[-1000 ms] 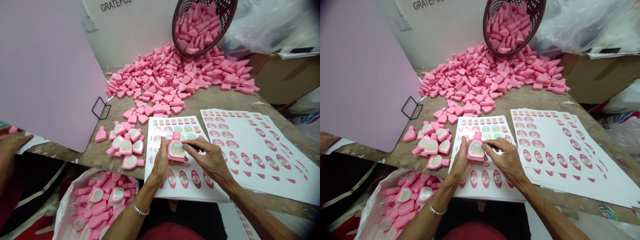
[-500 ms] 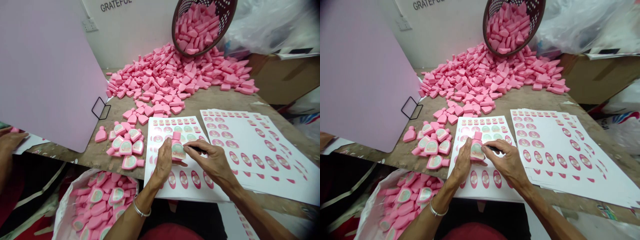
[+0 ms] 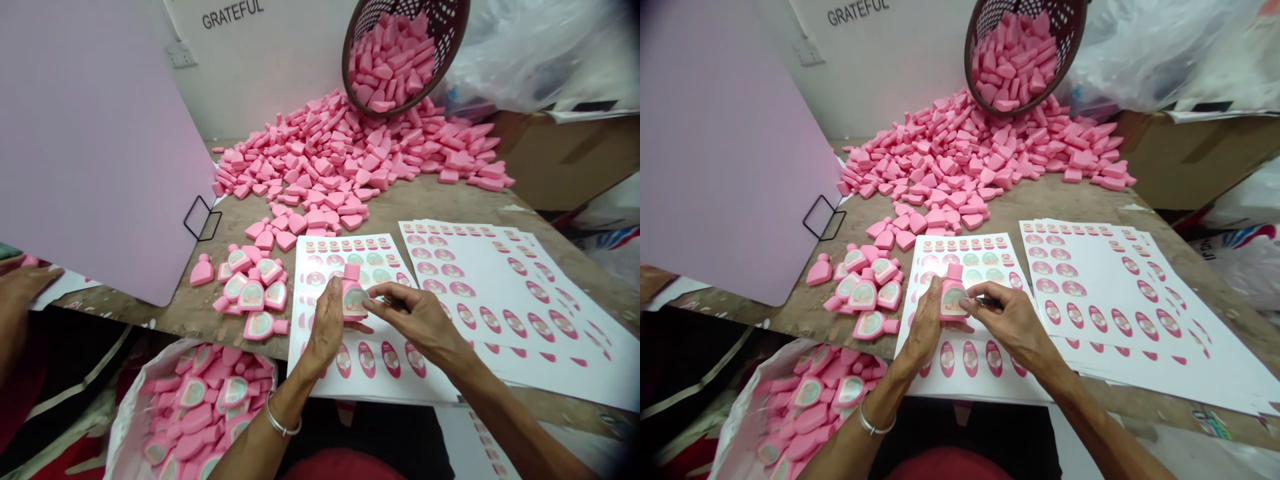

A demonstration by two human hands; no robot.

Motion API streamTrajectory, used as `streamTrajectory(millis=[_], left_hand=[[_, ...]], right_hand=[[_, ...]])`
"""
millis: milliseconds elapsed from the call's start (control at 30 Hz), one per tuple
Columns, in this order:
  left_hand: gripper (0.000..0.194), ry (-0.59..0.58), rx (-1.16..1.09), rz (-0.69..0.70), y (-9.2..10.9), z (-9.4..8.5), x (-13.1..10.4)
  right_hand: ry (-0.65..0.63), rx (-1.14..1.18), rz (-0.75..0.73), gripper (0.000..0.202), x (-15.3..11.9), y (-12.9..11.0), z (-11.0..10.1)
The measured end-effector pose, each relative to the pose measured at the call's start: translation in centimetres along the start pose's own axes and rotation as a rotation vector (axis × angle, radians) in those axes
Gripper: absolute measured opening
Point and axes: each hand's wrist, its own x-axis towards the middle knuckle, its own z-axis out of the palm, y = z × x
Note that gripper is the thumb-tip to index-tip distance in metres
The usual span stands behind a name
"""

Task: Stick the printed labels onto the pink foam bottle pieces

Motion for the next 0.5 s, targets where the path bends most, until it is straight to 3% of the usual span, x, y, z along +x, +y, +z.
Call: streamTrajectory(millis=[167,300,500], left_hand=[[0.052,-0.035,-0.023,0.052,-0.8,-0.6,0.1],[0.054,-0.126,-0.022,0.009,-1.5,-0.8,0.3],[0.054,-0.229,-0.104,-0.052,-0.9,-0.5,0.2]], right_hand=[[-0.063,0.167,0.030,0.030,0.0,-0.1,0.4],[-0.150,0.451,0.184,0.031,0.1,0.5,0.7],[-0.157,0.716,0.325,0.032,-0.1,0.6,0.8]])
